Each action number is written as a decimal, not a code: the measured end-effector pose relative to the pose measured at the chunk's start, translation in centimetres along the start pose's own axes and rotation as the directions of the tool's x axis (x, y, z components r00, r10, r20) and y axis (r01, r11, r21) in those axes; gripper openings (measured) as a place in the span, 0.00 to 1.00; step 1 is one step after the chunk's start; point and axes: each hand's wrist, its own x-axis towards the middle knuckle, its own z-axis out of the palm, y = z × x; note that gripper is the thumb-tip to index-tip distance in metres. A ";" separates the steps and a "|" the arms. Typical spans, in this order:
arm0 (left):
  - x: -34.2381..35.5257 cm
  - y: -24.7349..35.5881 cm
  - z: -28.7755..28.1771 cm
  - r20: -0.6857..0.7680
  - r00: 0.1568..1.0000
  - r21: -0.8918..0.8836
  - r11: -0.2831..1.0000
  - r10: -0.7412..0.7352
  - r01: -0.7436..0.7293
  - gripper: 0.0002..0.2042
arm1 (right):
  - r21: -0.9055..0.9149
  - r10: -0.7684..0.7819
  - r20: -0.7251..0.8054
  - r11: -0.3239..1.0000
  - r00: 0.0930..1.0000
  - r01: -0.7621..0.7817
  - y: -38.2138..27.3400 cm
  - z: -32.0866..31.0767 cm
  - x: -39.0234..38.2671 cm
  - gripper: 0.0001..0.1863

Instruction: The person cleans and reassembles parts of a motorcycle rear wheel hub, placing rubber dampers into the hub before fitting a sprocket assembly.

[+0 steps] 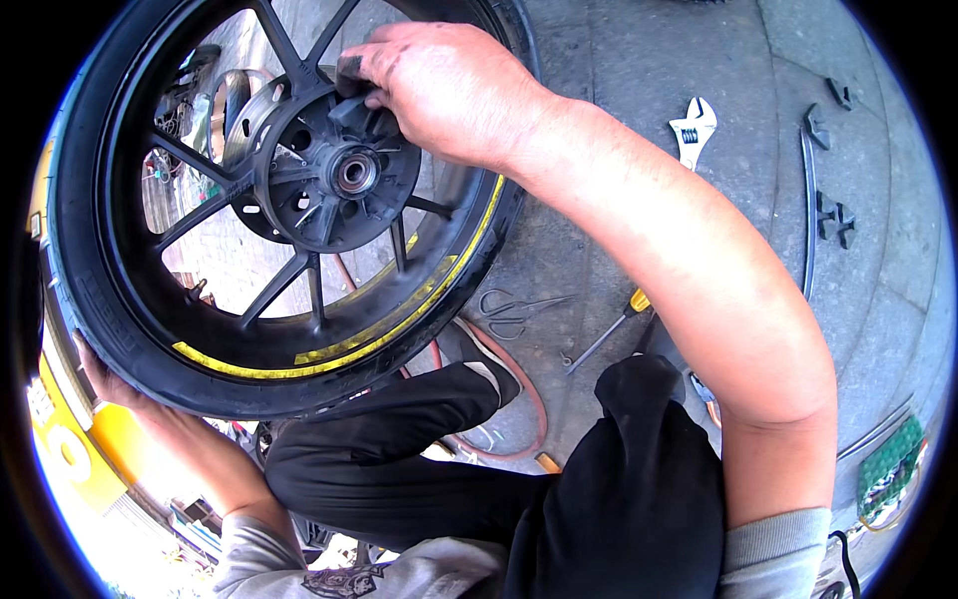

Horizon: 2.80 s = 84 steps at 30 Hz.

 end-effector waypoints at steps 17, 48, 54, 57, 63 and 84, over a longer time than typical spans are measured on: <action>-0.4 -0.5 4.1 -0.223 0.958 0.213 0.968 0.183 -0.136 0.21 | -0.004 0.243 0.004 0.970 0.970 -0.243 -3.4 2.1 -3.8 0.20; 0.2 -0.2 3.0 -0.212 0.976 0.101 0.995 0.043 -0.022 0.23 | 0.532 0.705 0.305 0.431 0.640 -0.728 -1.3 2.8 -2.7 0.19; -0.2 -0.8 5.3 -0.396 0.908 0.229 0.973 0.134 -0.044 0.23 | 0.431 0.570 0.308 0.631 0.762 -0.645 0.8 2.6 -2.5 0.20; -0.4 -0.9 5.7 -0.377 0.921 0.188 0.982 0.097 -0.026 0.22 | 0.278 0.450 0.072 0.848 0.890 -0.451 0.6 2.8 -2.9 0.17; -0.4 -0.1 3.3 -0.201 0.977 0.150 0.988 0.067 -0.037 0.22 | -0.197 0.121 -0.145 0.969 0.982 -0.149 -1.8 3.5 -4.2 0.16; -0.7 -1.0 6.3 -0.311 0.904 0.465 0.876 0.294 -0.125 0.22 | -0.172 -0.084 -0.126 0.983 0.988 0.062 1.1 3.0 -3.6 0.26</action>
